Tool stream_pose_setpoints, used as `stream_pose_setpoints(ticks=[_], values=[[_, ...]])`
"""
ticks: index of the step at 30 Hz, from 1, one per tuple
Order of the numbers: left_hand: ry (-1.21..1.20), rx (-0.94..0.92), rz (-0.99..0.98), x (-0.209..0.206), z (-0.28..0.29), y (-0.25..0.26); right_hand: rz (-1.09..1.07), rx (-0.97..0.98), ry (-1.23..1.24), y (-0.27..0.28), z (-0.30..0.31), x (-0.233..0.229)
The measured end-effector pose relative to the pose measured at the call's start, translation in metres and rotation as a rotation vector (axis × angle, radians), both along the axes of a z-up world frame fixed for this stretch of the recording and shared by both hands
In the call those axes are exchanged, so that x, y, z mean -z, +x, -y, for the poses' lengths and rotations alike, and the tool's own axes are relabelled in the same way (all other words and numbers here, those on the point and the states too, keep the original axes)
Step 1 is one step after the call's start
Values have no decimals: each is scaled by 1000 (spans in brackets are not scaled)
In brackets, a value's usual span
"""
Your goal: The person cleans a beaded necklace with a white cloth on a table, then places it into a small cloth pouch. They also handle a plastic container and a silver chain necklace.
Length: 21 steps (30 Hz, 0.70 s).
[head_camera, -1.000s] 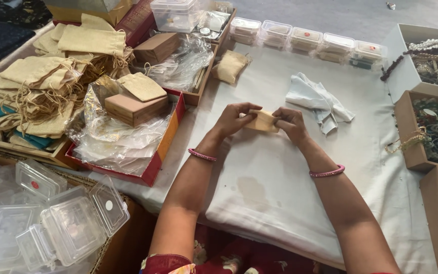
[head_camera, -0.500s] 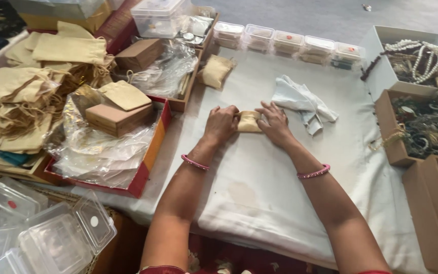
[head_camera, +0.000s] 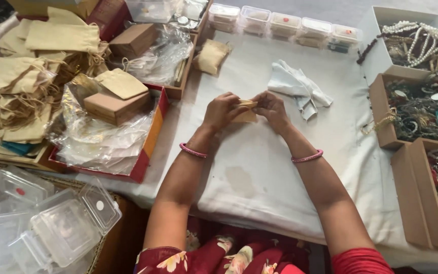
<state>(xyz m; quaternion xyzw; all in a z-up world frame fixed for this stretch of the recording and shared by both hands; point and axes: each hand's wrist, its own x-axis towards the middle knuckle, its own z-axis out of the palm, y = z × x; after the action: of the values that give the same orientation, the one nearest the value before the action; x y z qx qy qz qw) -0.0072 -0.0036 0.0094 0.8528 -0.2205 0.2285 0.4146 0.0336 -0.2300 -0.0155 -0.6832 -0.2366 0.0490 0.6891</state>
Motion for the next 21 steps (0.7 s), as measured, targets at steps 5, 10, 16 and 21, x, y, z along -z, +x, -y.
stream_pose_setpoints(ticks=[5,10,16,21], values=[[-8,-15,14,-2,1,1,-77,-125,89,0,0,1],[-160,3,-50,16,6,18,-43,-149,42,10,10,17],[-40,-22,-175,-4,14,28,-72,-318,29,-6,-9,-12],[165,85,-73,0,6,67,38,-241,-7,5,-9,9]])
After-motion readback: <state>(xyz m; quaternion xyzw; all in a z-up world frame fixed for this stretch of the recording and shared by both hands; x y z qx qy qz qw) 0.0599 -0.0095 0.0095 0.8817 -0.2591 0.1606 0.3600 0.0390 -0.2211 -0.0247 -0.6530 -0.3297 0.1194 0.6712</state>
